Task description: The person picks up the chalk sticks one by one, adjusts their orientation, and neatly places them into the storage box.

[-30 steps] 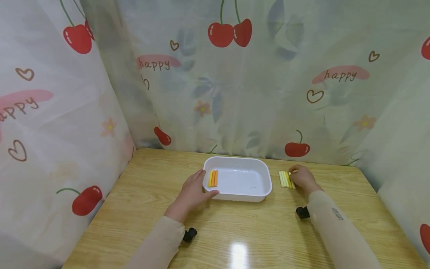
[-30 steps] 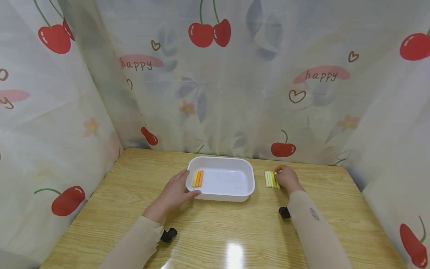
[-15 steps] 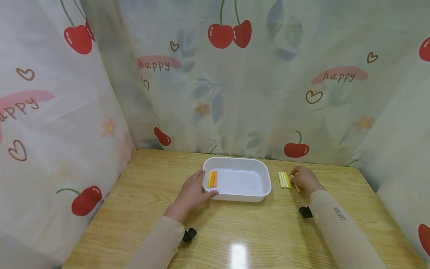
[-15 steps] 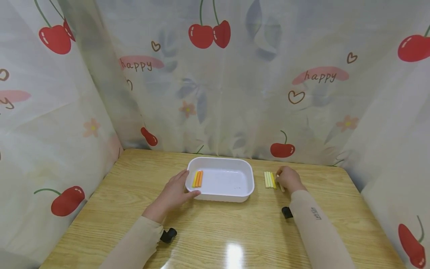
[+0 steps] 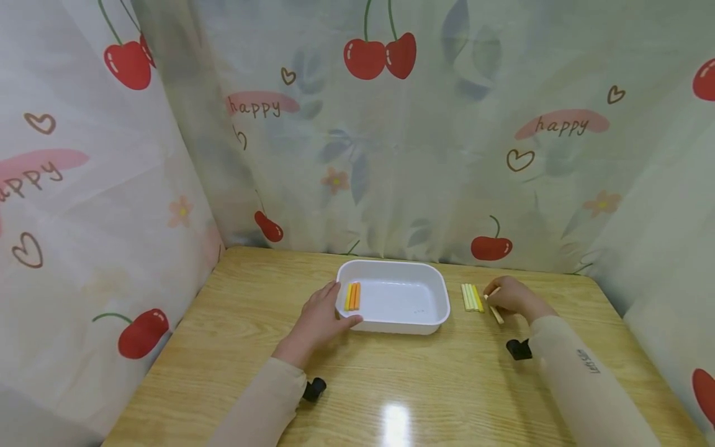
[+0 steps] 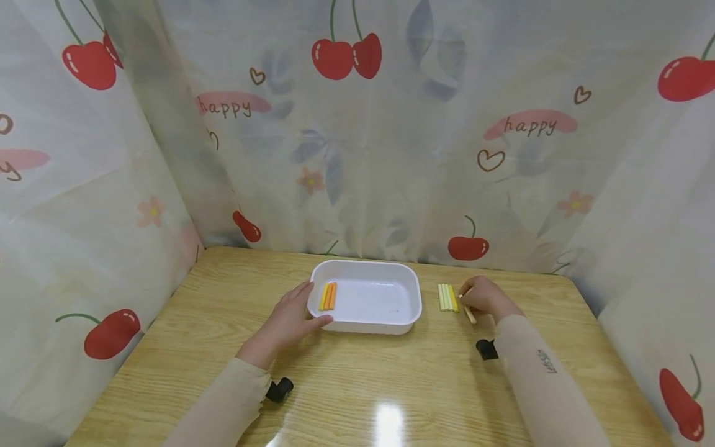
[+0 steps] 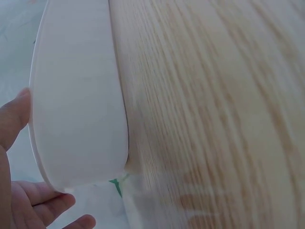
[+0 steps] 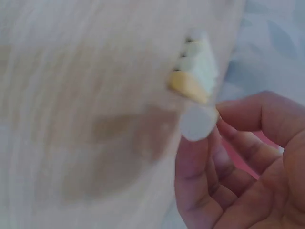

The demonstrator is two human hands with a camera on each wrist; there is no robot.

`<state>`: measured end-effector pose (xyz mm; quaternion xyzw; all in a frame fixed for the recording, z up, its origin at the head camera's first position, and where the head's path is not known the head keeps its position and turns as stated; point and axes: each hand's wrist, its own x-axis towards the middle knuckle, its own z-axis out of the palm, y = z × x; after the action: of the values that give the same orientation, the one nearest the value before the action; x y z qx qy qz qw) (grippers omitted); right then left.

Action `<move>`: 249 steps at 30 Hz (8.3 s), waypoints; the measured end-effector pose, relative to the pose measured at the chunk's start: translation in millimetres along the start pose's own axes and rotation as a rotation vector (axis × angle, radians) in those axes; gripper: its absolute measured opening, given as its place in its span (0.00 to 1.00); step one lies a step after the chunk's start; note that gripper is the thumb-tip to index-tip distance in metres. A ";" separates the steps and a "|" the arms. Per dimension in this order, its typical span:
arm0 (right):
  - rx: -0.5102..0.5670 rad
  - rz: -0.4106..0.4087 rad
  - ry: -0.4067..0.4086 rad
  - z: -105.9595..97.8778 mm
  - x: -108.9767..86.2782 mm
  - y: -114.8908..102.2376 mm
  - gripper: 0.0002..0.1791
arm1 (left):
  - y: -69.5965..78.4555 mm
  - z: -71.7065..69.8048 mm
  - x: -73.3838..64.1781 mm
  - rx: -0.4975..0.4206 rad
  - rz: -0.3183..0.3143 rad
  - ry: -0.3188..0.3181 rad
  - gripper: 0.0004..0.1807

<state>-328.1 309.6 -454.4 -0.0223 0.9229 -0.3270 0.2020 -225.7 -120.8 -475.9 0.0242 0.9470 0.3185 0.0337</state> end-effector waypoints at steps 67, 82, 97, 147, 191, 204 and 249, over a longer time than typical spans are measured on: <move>0.733 -0.188 -0.003 87.3 2.1 -172.5 0.20 | -2.0 -0.2 1.9 -0.008 0.044 0.006 0.55; 0.744 -0.081 0.068 124.6 32.3 -180.7 0.22 | -2.3 -0.1 0.9 -0.024 0.034 0.012 0.54; 0.705 -0.034 0.058 157.5 54.7 -181.6 0.15 | -2.9 -2.7 1.8 -0.024 0.061 0.008 0.54; 0.457 -0.053 0.006 145.1 19.7 -189.5 0.14 | -1.5 -0.4 0.3 0.003 0.043 0.024 0.55; 0.315 -0.209 0.128 38.1 -72.6 -121.1 0.22 | -0.8 -0.6 0.6 -0.012 0.027 0.013 0.56; 0.214 -0.215 0.273 25.6 -71.3 -72.0 0.24 | -0.5 -1.1 0.2 -0.008 0.008 0.006 0.57; 0.141 -0.032 0.208 26.2 25.8 3.5 0.20 | -1.4 -1.4 -0.1 -0.017 0.013 0.007 0.56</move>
<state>-341.3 292.3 -484.2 0.0111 0.9132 -0.3948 0.1007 -225.8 -122.7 -475.7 0.0288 0.9441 0.3270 0.0286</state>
